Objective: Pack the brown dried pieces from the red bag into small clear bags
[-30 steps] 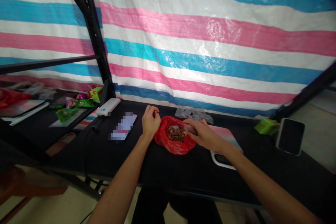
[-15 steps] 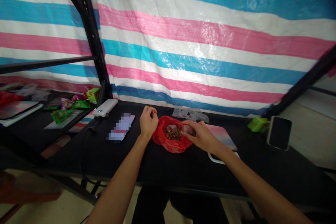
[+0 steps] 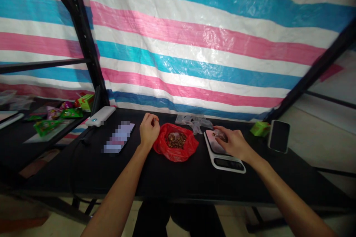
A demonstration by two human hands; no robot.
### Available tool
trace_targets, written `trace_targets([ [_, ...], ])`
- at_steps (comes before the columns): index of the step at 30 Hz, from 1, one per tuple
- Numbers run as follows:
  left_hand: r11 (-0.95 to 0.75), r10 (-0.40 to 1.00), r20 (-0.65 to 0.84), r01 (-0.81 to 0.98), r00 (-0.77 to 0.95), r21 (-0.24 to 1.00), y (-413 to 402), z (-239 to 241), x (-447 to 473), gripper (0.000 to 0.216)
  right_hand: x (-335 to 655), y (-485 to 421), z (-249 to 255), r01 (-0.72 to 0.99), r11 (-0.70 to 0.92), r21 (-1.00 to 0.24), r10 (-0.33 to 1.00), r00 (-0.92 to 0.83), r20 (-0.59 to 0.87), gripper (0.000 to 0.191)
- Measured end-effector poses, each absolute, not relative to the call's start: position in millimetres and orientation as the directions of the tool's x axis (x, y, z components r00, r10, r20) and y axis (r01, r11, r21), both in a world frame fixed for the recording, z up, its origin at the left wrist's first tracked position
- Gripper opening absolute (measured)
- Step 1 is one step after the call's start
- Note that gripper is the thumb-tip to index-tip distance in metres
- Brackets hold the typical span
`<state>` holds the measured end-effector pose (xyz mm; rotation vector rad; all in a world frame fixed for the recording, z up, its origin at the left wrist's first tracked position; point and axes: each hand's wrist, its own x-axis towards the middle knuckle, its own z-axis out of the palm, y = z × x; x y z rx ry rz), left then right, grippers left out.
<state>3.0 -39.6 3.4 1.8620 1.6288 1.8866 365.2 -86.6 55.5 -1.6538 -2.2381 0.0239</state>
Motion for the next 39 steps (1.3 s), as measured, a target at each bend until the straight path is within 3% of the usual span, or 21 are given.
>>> trace_targets([
  [3,-0.453,0.644,0.711,0.608,-0.283,0.652,-39.3,3.0,2.3,0.022,375.7,-88.0,47.1,0.944,0.300,-0.136,0.938,-0.266,0.223,0.049],
  [5,-0.452,0.643,0.712,0.610,-0.283,0.651,-39.1,2.3,1.7,0.021,379.0,-89.1,41.7,0.945,0.295,-0.142,0.940,-0.261,0.219,0.055],
  [8,-0.453,0.636,0.720,0.621,-0.277,0.640,-38.2,1.3,0.9,0.022,386.2,-91.2,38.1,0.930,0.304,-0.208,0.920,-0.230,0.317,0.064],
  [11,-0.451,0.635,0.721,0.626,-0.277,0.637,-37.0,0.1,0.4,0.021,398.0,-93.7,38.8,0.904,0.315,-0.288,0.870,-0.154,0.468,0.062],
  [14,-0.441,0.639,0.716,0.629,-0.280,0.640,-36.6,-0.5,0.0,0.021,408.4,-97.0,41.2,0.879,0.322,-0.352,0.844,-0.098,0.527,0.061],
  [24,-0.431,0.637,0.721,0.650,-0.273,0.626,-36.9,0.4,-1.6,0.021,417.1,-106.2,50.0,0.874,0.342,-0.345,0.857,-0.140,0.496,0.057],
  [33,-0.439,0.626,0.740,0.673,-0.247,0.596,-35.6,-2.4,-2.8,0.020,410.3,-105.1,56.5,0.870,0.355,-0.344,0.851,-0.149,0.503,0.075],
  [39,-0.442,0.630,0.740,0.674,-0.237,0.592,-35.4,-2.1,-2.7,0.021,408.3,-102.0,56.1,0.891,0.321,-0.322,0.879,-0.153,0.452,0.076],
])
